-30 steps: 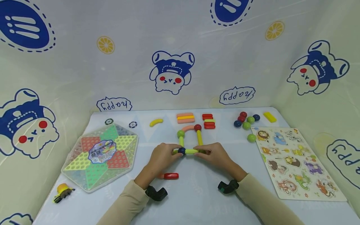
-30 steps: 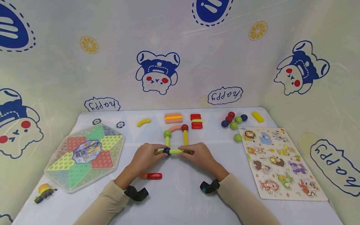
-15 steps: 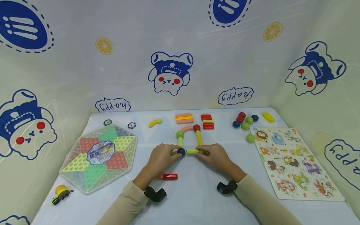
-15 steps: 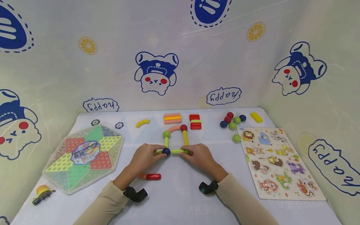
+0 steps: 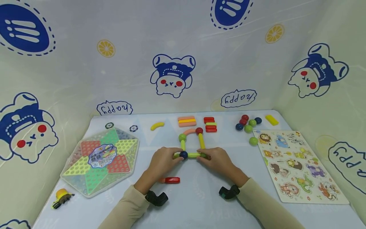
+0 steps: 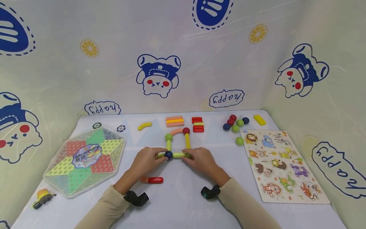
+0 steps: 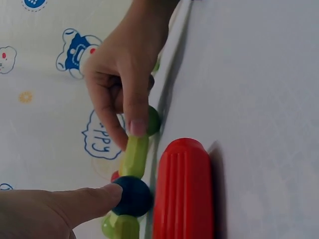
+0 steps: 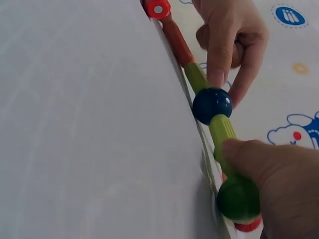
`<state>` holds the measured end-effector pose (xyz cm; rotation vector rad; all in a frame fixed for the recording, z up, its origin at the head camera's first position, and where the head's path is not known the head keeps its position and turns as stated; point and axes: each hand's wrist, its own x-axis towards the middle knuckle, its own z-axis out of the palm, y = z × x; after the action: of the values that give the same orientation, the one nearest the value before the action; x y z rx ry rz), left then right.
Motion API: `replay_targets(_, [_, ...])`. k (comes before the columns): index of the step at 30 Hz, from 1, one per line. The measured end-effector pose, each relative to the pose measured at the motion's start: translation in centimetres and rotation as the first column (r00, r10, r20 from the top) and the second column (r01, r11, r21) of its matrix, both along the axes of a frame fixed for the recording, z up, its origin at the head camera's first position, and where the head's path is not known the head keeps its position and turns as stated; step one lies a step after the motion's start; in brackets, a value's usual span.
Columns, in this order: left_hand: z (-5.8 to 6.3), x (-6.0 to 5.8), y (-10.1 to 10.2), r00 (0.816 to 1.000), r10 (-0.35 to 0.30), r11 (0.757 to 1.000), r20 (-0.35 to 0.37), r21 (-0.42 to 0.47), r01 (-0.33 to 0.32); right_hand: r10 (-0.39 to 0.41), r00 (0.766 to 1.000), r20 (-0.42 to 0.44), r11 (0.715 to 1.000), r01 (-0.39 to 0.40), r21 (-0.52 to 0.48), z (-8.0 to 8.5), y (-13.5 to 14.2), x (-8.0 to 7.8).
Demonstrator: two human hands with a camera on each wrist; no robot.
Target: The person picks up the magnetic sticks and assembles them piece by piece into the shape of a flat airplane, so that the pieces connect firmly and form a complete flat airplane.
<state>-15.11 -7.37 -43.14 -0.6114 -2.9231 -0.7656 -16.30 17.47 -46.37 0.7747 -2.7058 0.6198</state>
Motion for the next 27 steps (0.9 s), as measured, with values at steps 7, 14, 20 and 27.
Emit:
replay_targets(7, [0.4, 3.5, -2.9, 0.996, -0.086, 0.994, -0.001, -0.064, 0.086, -0.045, 0.997, 0.067, 0.990, 0.053, -0.128, 0.2, 1.9, -0.3])
replay_targets(14, [-0.7, 6.6, -4.2, 0.992, -0.104, 0.994, -0.065, -0.019, 0.103, -0.138, 0.979, 0.149, 0.953, 0.172, -0.248, 0.3, 4.4, -1.7])
replay_targets(20, [-2.1, 7.4, -3.5, 0.985, -0.085, 0.996, -0.150, -0.018, 0.084, -0.273, 0.924, 0.270, 0.890, 0.349, -0.294, -0.3, 6.6, -4.6])
replay_targets(27, [-3.1, 8.0, -3.1, 0.979, -0.037, 0.999, -0.199, -0.025, 0.033, -0.345, 0.898, 0.274, 0.864, 0.418, -0.282, -0.8, 8.0, -7.5])
